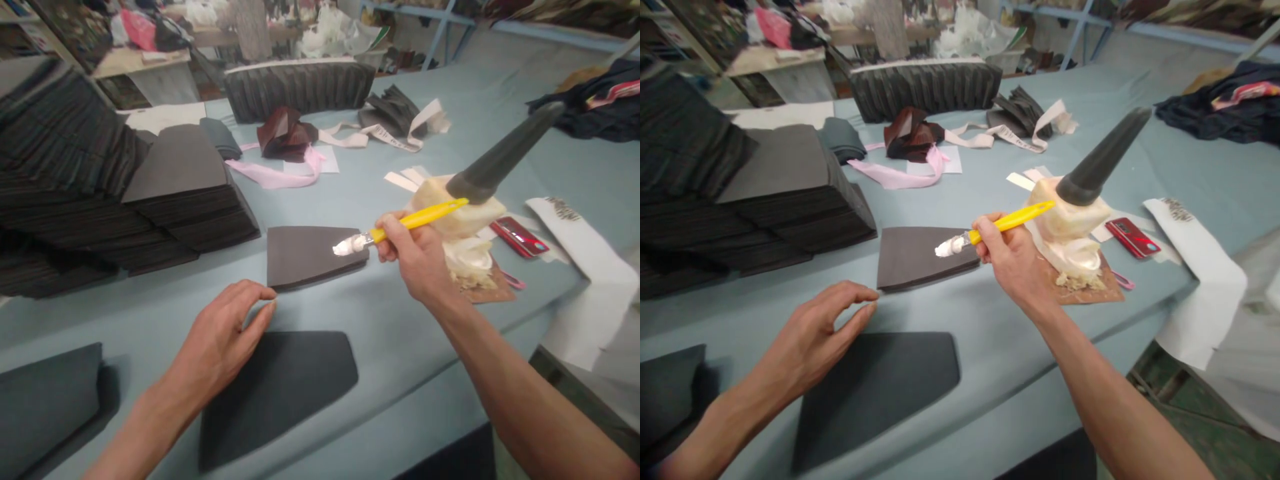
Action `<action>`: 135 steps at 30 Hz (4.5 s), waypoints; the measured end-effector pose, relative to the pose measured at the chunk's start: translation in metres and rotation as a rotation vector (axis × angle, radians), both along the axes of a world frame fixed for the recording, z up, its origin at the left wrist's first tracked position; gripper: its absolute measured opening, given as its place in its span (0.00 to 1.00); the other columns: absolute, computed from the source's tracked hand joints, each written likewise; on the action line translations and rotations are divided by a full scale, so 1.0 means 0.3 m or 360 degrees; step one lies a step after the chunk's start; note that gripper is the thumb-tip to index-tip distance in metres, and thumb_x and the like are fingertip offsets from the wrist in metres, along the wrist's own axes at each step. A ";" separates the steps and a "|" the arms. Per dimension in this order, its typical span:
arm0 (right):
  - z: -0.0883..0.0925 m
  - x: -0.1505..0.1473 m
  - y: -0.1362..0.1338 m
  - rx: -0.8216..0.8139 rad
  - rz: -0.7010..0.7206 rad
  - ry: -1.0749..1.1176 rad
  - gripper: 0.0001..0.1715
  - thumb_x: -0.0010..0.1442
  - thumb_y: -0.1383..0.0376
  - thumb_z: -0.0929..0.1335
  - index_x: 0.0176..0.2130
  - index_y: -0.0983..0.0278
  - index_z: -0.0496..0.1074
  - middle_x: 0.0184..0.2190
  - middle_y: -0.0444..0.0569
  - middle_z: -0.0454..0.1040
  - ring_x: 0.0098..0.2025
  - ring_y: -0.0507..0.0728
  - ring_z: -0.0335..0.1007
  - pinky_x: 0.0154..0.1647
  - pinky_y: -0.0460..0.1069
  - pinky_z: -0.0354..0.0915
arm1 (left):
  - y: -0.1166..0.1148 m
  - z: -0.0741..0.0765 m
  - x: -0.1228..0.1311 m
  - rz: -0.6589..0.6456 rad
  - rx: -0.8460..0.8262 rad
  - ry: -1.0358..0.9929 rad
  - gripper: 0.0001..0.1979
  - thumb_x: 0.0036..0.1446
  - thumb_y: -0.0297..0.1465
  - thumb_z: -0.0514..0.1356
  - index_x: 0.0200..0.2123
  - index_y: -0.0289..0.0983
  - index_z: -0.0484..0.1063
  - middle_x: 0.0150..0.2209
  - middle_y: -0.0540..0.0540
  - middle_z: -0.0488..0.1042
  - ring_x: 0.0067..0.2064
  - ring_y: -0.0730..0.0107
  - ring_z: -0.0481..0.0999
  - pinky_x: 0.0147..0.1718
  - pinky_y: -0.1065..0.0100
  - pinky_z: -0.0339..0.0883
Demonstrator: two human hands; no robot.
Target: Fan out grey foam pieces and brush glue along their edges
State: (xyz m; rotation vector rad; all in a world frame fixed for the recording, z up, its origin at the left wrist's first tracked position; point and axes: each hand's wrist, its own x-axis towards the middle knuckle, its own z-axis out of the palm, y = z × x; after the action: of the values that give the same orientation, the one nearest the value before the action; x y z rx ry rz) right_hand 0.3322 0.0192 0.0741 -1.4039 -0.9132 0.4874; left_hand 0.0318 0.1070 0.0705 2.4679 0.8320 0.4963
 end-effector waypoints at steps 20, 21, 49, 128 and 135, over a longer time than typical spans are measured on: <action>-0.024 -0.007 0.459 0.0083 0.0794 -0.0232 0.34 0.64 0.34 0.74 0.36 0.62 0.73 0.28 0.40 0.69 0.30 0.49 0.62 0.31 0.46 0.64 | 0.167 -0.060 0.259 -0.0275 0.0595 0.0428 0.11 0.71 0.25 0.56 0.50 0.36 0.77 0.51 0.39 0.81 0.50 0.50 0.81 0.47 0.49 0.84; -0.023 -0.008 0.466 0.0089 0.0829 -0.0240 0.34 0.64 0.35 0.74 0.35 0.63 0.73 0.29 0.41 0.69 0.30 0.49 0.63 0.32 0.46 0.64 | 0.164 -0.065 0.260 -0.0278 0.0629 0.0423 0.11 0.70 0.24 0.57 0.50 0.36 0.77 0.50 0.40 0.81 0.50 0.50 0.81 0.46 0.50 0.84; -0.046 0.009 0.480 -0.0071 0.0962 -0.0427 0.22 0.64 0.46 0.78 0.40 0.62 0.80 0.37 0.45 0.81 0.39 0.54 0.74 0.42 0.49 0.72 | 0.154 -0.074 0.266 -0.0280 0.0690 0.0535 0.10 0.71 0.27 0.56 0.50 0.38 0.76 0.51 0.38 0.80 0.51 0.51 0.79 0.45 0.53 0.80; -0.011 -0.084 0.094 -0.0208 0.0967 -0.0661 0.12 0.71 0.54 0.75 0.44 0.60 0.83 0.39 0.46 0.83 0.40 0.55 0.79 0.44 0.51 0.78 | 0.356 -0.042 0.218 -0.0467 -0.0230 0.0093 0.24 0.65 0.31 0.50 0.54 0.41 0.83 0.51 0.47 0.85 0.50 0.58 0.83 0.58 0.57 0.75; 0.011 0.031 0.033 -0.0301 0.0874 -0.0726 0.14 0.71 0.51 0.75 0.44 0.59 0.83 0.40 0.47 0.84 0.42 0.56 0.79 0.48 0.52 0.78 | 0.341 -0.041 0.211 -0.0360 -0.0091 0.0144 0.24 0.67 0.37 0.49 0.56 0.43 0.81 0.54 0.47 0.84 0.55 0.55 0.82 0.63 0.49 0.75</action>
State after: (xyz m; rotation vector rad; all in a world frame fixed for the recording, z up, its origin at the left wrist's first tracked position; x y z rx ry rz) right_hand 0.3416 0.0292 0.0774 -1.4558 -1.6800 0.6889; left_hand 0.0951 0.2093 0.0583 2.5060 0.5824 0.2777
